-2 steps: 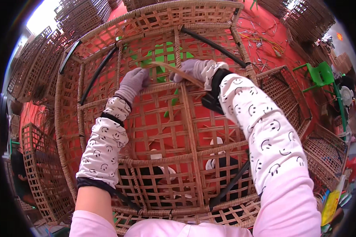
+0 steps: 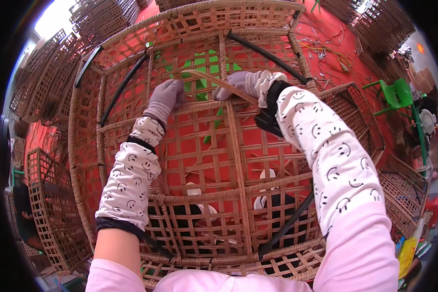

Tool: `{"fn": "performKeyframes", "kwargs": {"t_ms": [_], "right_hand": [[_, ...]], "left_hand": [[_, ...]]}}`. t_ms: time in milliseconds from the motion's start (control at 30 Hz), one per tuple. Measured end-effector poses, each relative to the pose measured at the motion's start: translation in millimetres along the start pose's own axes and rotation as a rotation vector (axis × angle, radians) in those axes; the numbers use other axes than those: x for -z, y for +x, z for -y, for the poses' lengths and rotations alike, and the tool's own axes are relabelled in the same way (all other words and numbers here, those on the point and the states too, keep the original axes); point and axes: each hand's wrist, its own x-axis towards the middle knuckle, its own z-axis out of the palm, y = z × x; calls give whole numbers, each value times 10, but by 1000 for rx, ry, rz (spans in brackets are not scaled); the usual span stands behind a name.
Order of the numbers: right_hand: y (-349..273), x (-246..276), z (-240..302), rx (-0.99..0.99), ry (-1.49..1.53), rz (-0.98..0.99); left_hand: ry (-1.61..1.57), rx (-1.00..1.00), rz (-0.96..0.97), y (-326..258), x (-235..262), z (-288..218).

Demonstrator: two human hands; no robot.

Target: The person weaves a rattan strip through the frame of a chair by hand, secures it with a pneumatic nail gun, and trims the excess with shears. After turning the chair over, they repeat the process of weaving and nailing on the other side.

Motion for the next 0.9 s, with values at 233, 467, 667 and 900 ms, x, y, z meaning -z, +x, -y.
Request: {"fn": "performKeyframes", "kwargs": {"t_ms": [233,467,667,900], "right_hand": [[-265,-52,469,-190,-1142,-152],[-1957,-444,916,481,-1449,-21],[-4034,-1203,953,-216,-1067,-423],[-5210,-1194,-290,-888,-1356,-581]], "left_hand": [[492,-335,-324,-476,5,-236],[239,-709,-249,-1007,-140,-773],[422,-1024,260,-1438,-989,-960],[508,-1040,387,-1533,-924,-667]]}}
